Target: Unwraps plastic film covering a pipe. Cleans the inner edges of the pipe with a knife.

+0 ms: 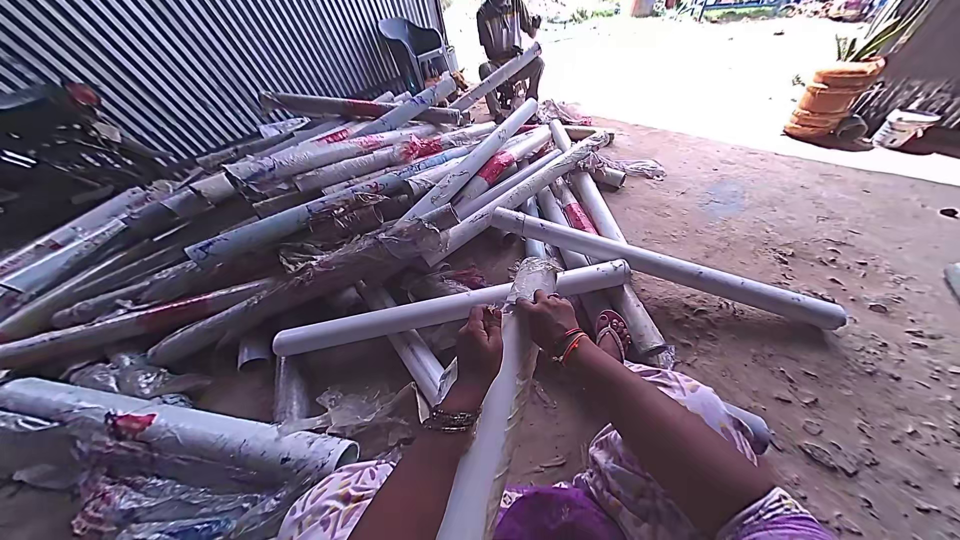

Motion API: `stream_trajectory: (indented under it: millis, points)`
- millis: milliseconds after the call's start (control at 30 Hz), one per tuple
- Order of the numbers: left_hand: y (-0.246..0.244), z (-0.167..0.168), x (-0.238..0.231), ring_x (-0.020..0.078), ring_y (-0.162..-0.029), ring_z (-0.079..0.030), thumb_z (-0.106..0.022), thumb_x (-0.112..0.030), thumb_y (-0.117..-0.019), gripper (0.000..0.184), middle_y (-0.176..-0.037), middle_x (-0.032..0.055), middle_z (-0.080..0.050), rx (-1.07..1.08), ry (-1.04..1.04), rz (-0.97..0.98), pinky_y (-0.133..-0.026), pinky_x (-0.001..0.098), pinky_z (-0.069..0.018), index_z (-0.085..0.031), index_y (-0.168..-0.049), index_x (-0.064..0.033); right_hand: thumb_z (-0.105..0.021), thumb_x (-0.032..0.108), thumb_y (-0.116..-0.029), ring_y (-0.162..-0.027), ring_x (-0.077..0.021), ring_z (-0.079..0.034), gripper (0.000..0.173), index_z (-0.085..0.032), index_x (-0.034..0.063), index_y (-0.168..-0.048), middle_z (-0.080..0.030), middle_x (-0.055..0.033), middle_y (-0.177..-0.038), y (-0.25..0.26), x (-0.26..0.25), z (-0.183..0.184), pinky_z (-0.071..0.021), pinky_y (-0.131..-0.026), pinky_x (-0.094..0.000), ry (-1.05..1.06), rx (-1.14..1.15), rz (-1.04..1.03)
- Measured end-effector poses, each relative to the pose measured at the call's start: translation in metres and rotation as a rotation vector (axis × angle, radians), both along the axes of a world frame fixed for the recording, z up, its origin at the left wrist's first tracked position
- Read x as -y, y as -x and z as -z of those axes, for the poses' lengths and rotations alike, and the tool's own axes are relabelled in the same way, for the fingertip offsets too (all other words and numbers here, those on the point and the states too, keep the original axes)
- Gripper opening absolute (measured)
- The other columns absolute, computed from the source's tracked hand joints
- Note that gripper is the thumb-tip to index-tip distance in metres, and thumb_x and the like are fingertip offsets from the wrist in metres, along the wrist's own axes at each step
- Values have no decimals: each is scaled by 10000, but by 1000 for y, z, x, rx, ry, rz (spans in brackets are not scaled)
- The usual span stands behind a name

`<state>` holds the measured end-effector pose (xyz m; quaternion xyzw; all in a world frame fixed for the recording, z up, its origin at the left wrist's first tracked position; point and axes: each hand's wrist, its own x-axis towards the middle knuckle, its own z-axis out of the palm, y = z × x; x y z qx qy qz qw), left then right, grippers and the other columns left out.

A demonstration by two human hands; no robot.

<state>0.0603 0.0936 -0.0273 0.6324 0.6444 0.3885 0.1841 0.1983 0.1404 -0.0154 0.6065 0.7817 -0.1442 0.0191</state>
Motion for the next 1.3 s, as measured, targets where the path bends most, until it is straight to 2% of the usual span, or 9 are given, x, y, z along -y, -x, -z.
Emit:
stream_trajectory:
  millis: [233, 300, 367, 433, 533, 667, 833, 1067, 1300]
  points:
    - [7, 3, -4, 199, -655, -565, -591, -125, -1032, 259, -762, 112, -608, 36, 100, -40, -689, 384, -498, -608, -1183, 86, -444, 197, -1078, -1175, -417, -634, 375, -619, 168, -1409, -610, -243, -1335, 1, -11, 11, -503, -935, -582, 65, -175, 98]
    - [10, -2, -4, 245, -713, -592, -584, -150, -1043, 304, -809, 138, -619, 8, 182, -32, -743, 430, -507, -585, -1237, 84, -436, 171, -1089, -1236, -338, -608, 375, -601, 107, -1419, -614, -205, -1366, -13, -21, 12, -460, -1034, -525, 172, -445, 166]
    - [14, -7, -5, 317, -826, -646, -581, -168, -1048, 346, -922, 198, -663, -27, 265, -13, -835, 487, -517, -566, -1291, 78, -446, 128, -1096, -1061, -287, -641, 338, -587, 6, -1378, -630, -219, -1287, -27, -30, 25, -491, -951, -453, 196, -733, 234]
    - [17, -12, -7, 358, -932, -663, -580, -177, -1048, 380, -1030, 239, -674, -45, 323, -1, -908, 513, -509, -547, -1330, 75, -459, 128, -1092, -1061, -279, -646, 335, -590, -10, -1368, -636, -222, -1287, -32, -26, 26, -493, -961, -439, 155, -796, 245]
    - [17, -19, -8, 387, -1085, -644, -612, -244, -1037, 470, -1191, 277, -642, -85, 369, 26, -993, 515, -485, -532, -1362, 86, -420, 169, -1090, -1231, -363, -611, 380, -606, 45, -1397, -641, -231, -1313, -28, -5, 9, -446, -1053, -525, 63, -545, 92]
    - [14, -32, -8, 390, -1279, -575, -588, -349, -1051, 538, -1378, 283, -555, -230, 533, 93, -1093, 508, -444, -544, -1372, 80, -401, 169, -1089, -1124, -418, -657, 385, -607, 135, -1413, -639, -242, -1276, -11, 36, -20, -514, -908, -570, 51, -165, -38]
    - [9, -39, -7, 380, -1246, -594, -456, -277, -1110, 418, -1292, 267, -606, -318, 584, 171, -1069, 516, -449, -609, -1285, 70, -463, 96, -1041, -1088, -443, -658, 401, -619, 127, -1408, -622, -277, -1276, -14, 38, -23, -506, -876, -576, -23, -33, -41]
    - [3, -41, 0, 377, -1190, -624, -470, -205, -1100, 353, -1215, 261, -644, -292, 513, 139, -1037, 511, -466, -632, -1235, 78, -465, 74, -1013, -1095, -440, -652, 453, -594, 145, -1442, -611, -286, -1301, -10, 24, -18, -483, -905, -573, -45, 14, 5]
    - [0, -30, 0, 369, -1189, -626, -484, -187, -1092, 331, -1204, 256, -648, -280, 538, 160, -1044, 499, -469, -628, -1226, 80, -452, 220, -1067, -1145, -424, -642, 382, -607, 151, -1410, -590, -256, -1360, -3, 5, -7, -494, -922, -575, 42, -19, 179]
